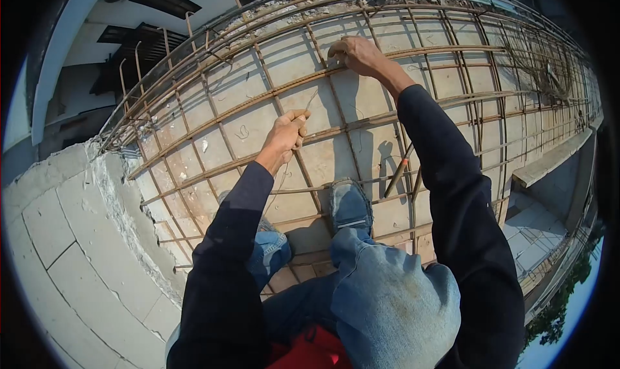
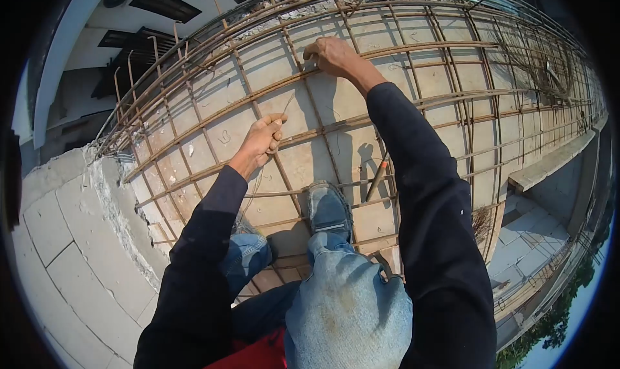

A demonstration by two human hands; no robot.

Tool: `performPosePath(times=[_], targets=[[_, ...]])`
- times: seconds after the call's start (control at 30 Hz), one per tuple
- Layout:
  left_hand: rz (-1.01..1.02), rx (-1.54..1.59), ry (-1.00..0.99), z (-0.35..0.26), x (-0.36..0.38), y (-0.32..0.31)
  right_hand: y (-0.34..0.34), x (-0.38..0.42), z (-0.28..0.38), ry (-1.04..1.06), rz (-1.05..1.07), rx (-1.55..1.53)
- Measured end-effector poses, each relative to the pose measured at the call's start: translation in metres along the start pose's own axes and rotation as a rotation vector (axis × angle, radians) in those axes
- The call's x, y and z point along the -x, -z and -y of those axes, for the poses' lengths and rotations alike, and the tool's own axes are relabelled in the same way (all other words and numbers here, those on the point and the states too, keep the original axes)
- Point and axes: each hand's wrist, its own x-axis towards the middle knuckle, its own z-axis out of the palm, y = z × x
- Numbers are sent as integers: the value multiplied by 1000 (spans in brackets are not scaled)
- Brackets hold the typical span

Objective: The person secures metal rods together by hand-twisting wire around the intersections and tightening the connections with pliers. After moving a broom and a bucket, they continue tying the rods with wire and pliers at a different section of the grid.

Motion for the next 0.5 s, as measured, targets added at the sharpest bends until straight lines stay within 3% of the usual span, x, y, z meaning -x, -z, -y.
performPosePath(times=[0.03, 0.23, 0.33, 0.37, 0.5], targets=[[10, 40, 21, -2, -4, -2, -6, -5, -7, 61, 113, 7], [20, 142, 54, -1, -14, 5, 6, -35, -8, -42, 473, 98], [36, 193, 76, -4, -13, 2, 48, -35, 24, -7, 593, -6], [42, 221, 86, -5, -14, 2, 29, -37, 3, 143, 532, 24], [81, 219, 73, -6, -16, 1, 13, -36, -13, 300, 447, 123]])
